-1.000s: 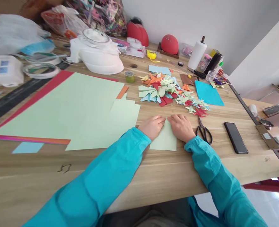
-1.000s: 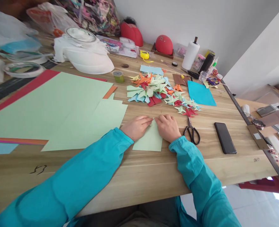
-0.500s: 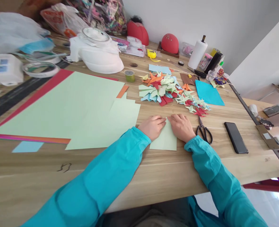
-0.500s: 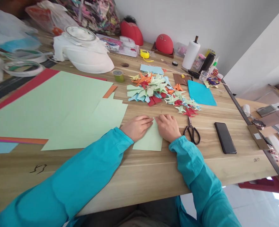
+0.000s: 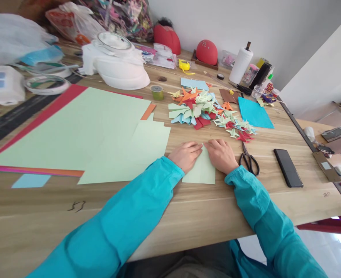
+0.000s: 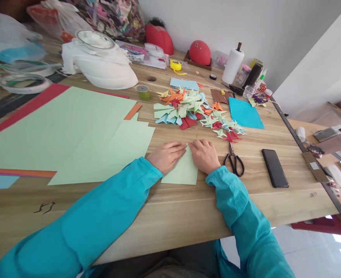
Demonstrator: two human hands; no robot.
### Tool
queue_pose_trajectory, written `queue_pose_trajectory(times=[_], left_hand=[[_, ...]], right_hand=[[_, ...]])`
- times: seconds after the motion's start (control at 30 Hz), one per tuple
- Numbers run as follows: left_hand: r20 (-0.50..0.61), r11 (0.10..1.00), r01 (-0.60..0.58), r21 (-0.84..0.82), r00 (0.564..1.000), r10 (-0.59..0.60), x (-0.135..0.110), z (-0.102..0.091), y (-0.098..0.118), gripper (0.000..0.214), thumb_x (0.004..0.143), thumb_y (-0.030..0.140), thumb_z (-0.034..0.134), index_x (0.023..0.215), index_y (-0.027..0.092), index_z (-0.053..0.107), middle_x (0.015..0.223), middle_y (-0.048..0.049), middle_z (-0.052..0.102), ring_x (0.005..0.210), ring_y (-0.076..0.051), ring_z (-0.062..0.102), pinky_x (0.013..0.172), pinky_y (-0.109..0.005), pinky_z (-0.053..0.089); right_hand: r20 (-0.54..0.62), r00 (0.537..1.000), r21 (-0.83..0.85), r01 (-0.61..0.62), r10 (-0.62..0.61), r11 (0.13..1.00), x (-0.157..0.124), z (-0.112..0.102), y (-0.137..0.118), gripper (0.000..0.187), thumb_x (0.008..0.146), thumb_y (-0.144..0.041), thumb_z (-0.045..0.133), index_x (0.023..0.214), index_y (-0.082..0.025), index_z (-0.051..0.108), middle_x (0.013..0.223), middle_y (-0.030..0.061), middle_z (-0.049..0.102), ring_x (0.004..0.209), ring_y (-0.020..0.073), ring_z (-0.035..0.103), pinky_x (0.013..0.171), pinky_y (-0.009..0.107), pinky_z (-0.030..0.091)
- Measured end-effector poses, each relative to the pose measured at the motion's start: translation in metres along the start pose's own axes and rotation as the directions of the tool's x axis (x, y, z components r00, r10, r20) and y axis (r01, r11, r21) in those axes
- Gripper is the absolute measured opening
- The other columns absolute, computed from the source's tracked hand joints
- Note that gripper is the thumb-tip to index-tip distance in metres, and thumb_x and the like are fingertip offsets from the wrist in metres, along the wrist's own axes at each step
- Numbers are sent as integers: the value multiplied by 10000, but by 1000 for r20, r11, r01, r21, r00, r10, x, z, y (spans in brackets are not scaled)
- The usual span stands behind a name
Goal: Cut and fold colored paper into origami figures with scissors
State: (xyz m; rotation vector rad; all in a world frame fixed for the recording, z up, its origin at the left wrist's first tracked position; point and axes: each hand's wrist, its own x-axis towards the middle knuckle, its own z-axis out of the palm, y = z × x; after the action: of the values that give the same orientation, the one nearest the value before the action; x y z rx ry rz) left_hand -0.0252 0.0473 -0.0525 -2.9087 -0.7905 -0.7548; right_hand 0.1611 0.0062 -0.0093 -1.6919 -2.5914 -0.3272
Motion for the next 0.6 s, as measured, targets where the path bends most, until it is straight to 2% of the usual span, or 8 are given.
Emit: queue_pose_trajectory(times=[0.13,0.27,0.47,0.6], left_hand=[[-4,1000,15,2,1000,-15,0,1,1,325,890,156,401,1091,131,656,1181,-94,653,1076,-245,566,870,-420,507],[-7,999,33,13,999,-33,-1,1,2,320,888,161,414,1092,130,659,1181,-82,655,1078,-255,566,858,-426,513],[-20,999,52,7,998,-52,-1,1,2,312,898,181,413,1067,142,672,1167,-81,663,1072,-251,569,850,-430,514],[-22,998,55,21,998,-55,0,-1,3,311,898,186,414,1064,159,676,1159,-79,667,1066,-243,572,845,-421,514]], right_hand=[[-16,1000,-2,7,-7,1000,0,1,0,336,960,-212,328,1235,-215,521,1150,92,595,1001,241,480,778,362,359],[-35,999,14,9,-8,1000,0,2,0,371,966,-217,317,1303,-219,471,1162,88,597,1018,241,477,805,368,361],[-35,999,65,-16,18,998,0,1,0,374,974,-294,324,1294,-199,493,1185,105,591,1050,240,473,854,364,360],[-18,1000,57,-19,20,998,-1,1,0,381,972,-274,318,1315,-238,481,1185,99,582,1045,242,467,851,365,362]])
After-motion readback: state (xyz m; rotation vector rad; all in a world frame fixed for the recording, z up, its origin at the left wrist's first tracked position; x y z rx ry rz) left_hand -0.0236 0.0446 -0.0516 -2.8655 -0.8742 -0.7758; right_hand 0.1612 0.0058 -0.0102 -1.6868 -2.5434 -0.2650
